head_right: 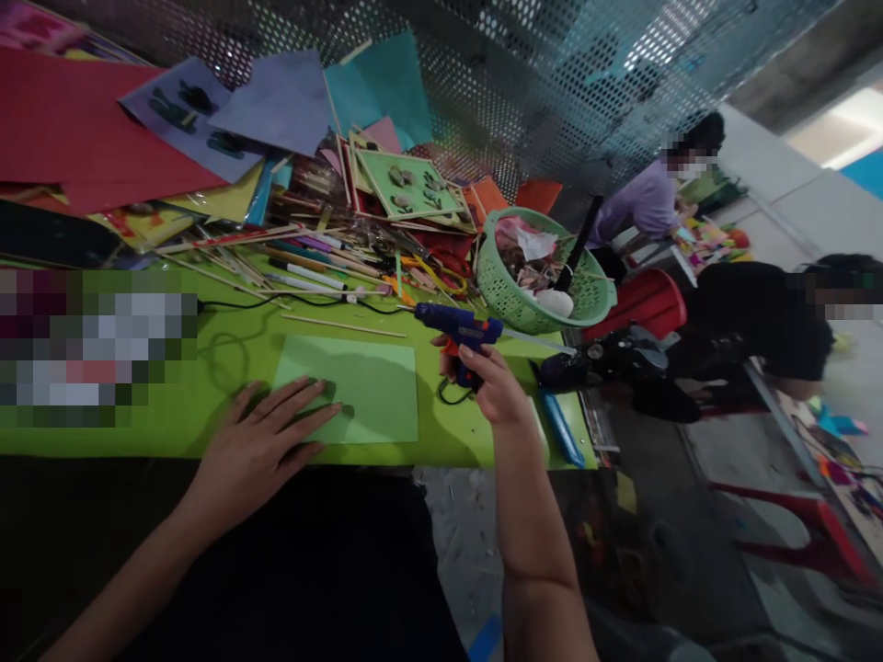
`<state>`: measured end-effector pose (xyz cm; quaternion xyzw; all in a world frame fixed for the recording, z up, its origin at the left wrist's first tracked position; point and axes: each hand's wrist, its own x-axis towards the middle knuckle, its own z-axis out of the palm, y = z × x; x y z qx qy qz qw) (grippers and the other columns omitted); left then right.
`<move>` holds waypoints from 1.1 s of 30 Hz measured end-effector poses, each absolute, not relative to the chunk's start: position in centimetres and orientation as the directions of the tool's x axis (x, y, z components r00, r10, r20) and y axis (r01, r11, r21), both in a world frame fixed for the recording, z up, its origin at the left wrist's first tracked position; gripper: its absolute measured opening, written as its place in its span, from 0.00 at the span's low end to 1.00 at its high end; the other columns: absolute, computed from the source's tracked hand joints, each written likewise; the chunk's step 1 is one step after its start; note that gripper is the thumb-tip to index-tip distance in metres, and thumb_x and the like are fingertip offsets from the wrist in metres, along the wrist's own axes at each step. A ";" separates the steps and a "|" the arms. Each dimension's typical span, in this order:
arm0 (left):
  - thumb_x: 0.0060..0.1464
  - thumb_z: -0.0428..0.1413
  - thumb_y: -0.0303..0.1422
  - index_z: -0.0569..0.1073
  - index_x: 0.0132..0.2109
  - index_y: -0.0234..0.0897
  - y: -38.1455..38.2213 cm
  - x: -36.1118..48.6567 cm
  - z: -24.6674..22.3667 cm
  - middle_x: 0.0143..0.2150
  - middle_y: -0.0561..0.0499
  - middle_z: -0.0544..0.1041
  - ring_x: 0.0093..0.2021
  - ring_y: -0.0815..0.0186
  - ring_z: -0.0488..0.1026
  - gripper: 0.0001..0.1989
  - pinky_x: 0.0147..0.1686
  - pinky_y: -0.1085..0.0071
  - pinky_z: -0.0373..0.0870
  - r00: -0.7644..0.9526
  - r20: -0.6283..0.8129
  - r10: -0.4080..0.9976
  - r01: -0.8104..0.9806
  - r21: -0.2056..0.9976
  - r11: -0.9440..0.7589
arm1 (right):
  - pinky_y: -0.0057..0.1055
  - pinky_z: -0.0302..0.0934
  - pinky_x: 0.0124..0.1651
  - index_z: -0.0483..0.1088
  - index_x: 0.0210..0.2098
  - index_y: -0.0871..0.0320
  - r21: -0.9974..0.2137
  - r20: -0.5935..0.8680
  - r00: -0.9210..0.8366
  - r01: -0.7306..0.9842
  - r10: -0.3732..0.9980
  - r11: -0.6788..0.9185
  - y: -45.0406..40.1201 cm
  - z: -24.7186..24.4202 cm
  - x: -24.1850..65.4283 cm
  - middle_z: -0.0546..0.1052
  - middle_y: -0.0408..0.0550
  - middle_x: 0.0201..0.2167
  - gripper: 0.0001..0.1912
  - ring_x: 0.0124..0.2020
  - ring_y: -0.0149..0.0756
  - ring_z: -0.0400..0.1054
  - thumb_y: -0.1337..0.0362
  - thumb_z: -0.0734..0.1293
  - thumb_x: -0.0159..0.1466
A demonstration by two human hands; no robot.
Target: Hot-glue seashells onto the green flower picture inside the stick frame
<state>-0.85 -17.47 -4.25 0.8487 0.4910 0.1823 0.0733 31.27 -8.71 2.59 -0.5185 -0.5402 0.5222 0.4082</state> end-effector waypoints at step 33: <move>0.69 0.52 0.38 0.73 0.61 0.46 -17.1 -2.1 -4.5 0.67 0.53 0.72 0.68 0.57 0.67 0.16 0.72 0.46 0.51 0.282 0.353 0.892 0.811 0.409 -0.418 | 0.30 0.60 0.27 0.71 0.34 0.57 -0.740 -0.247 -0.409 0.665 0.879 0.102 -5.5 1.4 19.5 0.72 0.44 0.27 0.22 0.23 0.31 0.64 0.43 0.64 0.67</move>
